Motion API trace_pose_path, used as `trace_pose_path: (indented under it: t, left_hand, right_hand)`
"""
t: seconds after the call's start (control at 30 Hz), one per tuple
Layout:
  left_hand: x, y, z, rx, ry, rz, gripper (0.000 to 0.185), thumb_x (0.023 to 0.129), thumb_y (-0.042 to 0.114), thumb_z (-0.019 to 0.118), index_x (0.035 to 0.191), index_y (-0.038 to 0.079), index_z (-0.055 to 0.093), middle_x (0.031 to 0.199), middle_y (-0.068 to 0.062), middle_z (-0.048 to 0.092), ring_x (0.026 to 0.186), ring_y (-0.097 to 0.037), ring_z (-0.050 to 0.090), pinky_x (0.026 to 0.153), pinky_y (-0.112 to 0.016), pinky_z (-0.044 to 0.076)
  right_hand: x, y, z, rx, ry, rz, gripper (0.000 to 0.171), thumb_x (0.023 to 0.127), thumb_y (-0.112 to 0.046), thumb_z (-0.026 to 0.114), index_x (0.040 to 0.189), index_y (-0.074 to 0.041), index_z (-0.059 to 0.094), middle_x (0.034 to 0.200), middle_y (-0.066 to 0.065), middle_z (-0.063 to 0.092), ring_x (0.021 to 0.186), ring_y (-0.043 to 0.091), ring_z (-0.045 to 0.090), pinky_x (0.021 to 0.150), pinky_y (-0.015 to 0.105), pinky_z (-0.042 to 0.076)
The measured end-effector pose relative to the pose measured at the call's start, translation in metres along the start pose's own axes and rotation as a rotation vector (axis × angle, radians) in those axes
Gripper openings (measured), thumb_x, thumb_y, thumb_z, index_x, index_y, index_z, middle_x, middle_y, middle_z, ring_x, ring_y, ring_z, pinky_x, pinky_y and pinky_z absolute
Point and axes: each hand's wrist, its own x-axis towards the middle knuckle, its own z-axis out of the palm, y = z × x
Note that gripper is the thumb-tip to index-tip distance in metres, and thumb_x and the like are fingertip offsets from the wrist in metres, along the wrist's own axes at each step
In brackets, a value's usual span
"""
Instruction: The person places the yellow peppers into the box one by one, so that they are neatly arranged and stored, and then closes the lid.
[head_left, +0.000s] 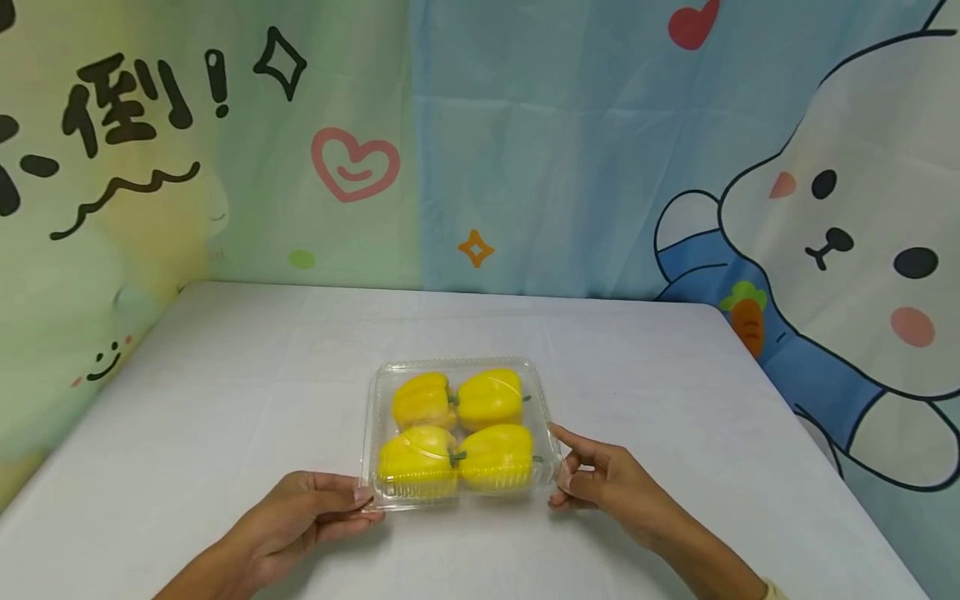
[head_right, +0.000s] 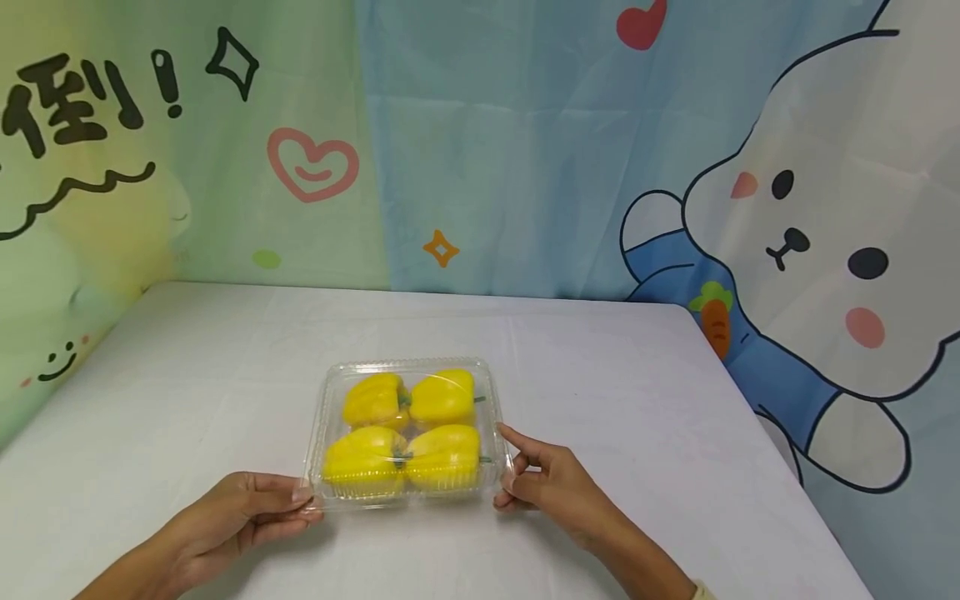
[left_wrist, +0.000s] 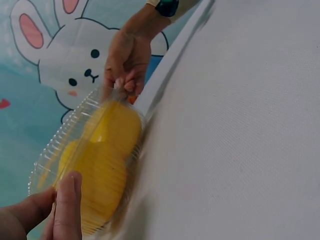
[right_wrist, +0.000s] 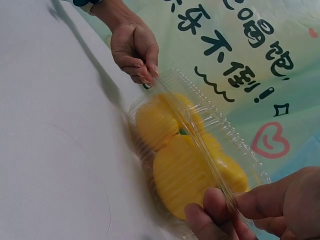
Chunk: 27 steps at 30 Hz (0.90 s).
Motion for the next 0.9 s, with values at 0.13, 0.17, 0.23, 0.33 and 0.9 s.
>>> trace_pose_path:
  t: [0.13, 0.17, 0.23, 0.33, 0.9]
  left_hand:
    - [0.0004, -0.0003, -0.0020, -0.021, -0.024, -0.004, 0.033, 0.094, 0.001, 0.062, 0.119, -0.019, 0.053, 0.104, -0.023, 0.068, 0.094, -0.028, 0.069, 0.086, -0.033, 0.054]
    - [0.0005, -0.0005, -0.0023, -0.022, -0.029, -0.003, 0.032, 0.094, 0.001, 0.061, 0.119, -0.019, 0.053, 0.104, -0.023, 0.068, 0.094, -0.028, 0.069, 0.086, -0.033, 0.054]
    - [0.0005, -0.0008, -0.0027, -0.023, -0.034, -0.001, 0.032, 0.094, 0.000, 0.061, 0.119, -0.019, 0.053, 0.103, -0.022, 0.068, 0.094, -0.027, 0.070, 0.086, -0.033, 0.054]
    - [0.0002, -0.0012, -0.0031, -0.024, -0.035, 0.000, 0.031, 0.095, 0.000, 0.060, 0.118, -0.019, 0.054, 0.103, -0.022, 0.068, 0.094, -0.027, 0.070, 0.086, -0.034, 0.054]
    - [0.0006, 0.0007, -0.0052, 0.012, -0.048, 0.018, 0.025, 0.095, 0.000, 0.060, 0.114, -0.016, 0.057, 0.101, -0.021, 0.069, 0.094, -0.027, 0.070, 0.087, -0.035, 0.054]
  right_hand:
    - [-0.0004, 0.0005, -0.0002, 0.005, 0.010, 0.016, 0.068, 0.093, -0.005, 0.063, 0.152, -0.003, 0.029, 0.095, 0.015, 0.049, 0.086, 0.027, 0.067, 0.085, 0.041, 0.055]
    - [-0.0006, 0.0007, -0.0002, 0.007, 0.010, 0.018, 0.068, 0.093, -0.005, 0.063, 0.152, -0.003, 0.029, 0.096, 0.015, 0.049, 0.086, 0.027, 0.067, 0.085, 0.041, 0.055]
    - [-0.0009, 0.0011, -0.0005, 0.008, 0.008, 0.018, 0.068, 0.093, -0.004, 0.063, 0.152, -0.003, 0.029, 0.096, 0.015, 0.049, 0.086, 0.027, 0.067, 0.085, 0.041, 0.055]
    - [-0.0010, 0.0017, -0.0011, 0.010, 0.002, 0.014, 0.068, 0.093, -0.005, 0.063, 0.152, -0.004, 0.029, 0.097, 0.015, 0.049, 0.087, 0.027, 0.067, 0.084, 0.040, 0.056]
    - [-0.0010, 0.0048, -0.0043, -0.019, -0.036, -0.017, 0.067, 0.095, -0.012, 0.063, 0.153, -0.005, 0.029, 0.103, 0.017, 0.047, 0.090, 0.027, 0.067, 0.086, 0.040, 0.055]
